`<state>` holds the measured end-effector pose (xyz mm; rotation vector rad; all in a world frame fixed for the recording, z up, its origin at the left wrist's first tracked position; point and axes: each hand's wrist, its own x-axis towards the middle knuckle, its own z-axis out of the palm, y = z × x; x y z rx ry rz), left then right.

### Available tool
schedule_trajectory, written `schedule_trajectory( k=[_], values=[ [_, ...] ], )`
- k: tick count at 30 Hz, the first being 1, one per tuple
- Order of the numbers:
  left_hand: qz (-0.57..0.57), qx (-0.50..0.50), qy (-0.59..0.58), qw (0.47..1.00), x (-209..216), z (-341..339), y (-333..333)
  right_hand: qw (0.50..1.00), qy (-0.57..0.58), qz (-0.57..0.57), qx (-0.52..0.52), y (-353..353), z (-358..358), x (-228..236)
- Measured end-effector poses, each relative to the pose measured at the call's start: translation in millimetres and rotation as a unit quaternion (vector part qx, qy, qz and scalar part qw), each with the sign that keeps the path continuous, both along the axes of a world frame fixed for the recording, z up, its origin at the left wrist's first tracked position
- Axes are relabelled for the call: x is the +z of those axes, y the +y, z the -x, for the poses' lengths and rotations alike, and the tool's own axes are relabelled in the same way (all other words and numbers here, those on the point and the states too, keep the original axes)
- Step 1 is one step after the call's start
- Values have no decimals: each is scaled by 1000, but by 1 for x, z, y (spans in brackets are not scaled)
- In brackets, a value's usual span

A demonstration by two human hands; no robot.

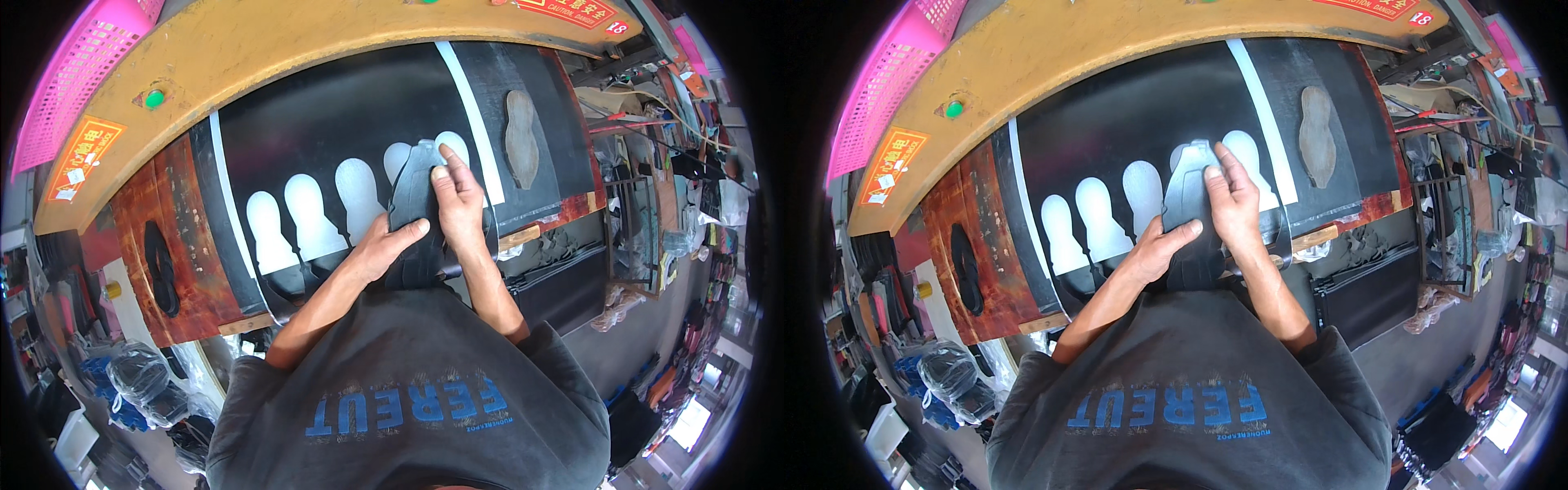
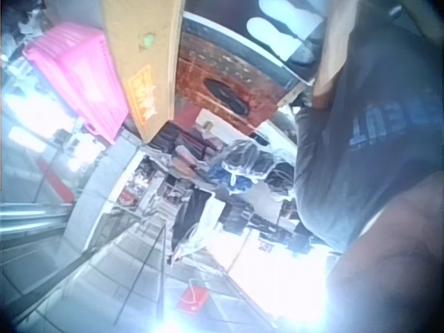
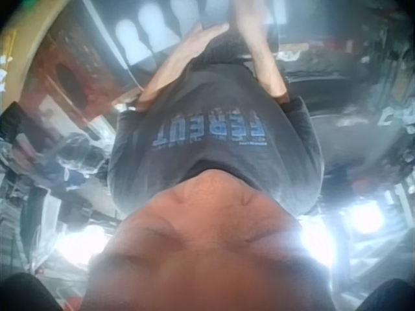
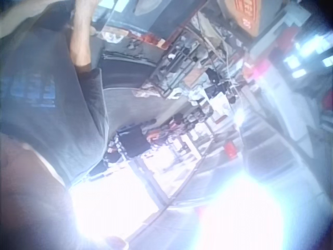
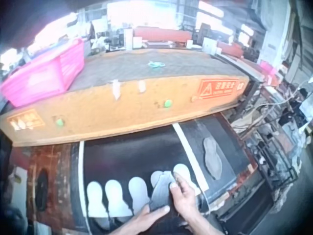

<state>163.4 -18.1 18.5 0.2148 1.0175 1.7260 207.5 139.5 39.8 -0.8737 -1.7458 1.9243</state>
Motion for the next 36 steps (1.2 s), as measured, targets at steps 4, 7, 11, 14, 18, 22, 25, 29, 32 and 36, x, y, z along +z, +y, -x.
schedule_trajectory(
  k=[4,7,11,14,18,22,25,29,32,36],
  values=[
    [59,129,216,966,10,-9,12,997,41,-3,-64,2,5,-4],
    [125,164,275,939,7,-4,20,996,82,-30,-33,5,6,-9],
    [171,145,248,943,-6,8,20,994,70,77,-40,0,8,-19],
    [218,201,306,904,-10,5,33,997,21,53,-56,-8,10,-30],
    [245,222,297,896,3,13,49,996,28,34,-82,-2,8,-40],
    [94,42,20,994,16,30,37,974,47,219,-19,19,1,-42],
    [141,73,78,984,16,27,40,999,47,-10,-23,30,-15,-38],
    [189,144,359,902,17,17,52,988,-19,147,-51,37,-47,-25],
    [246,35,447,859,18,10,55,974,-16,221,45,31,-64,-14],
    [245,101,451,852,0,29,76,998,39,46,1,9,-71,0]
  ],
)
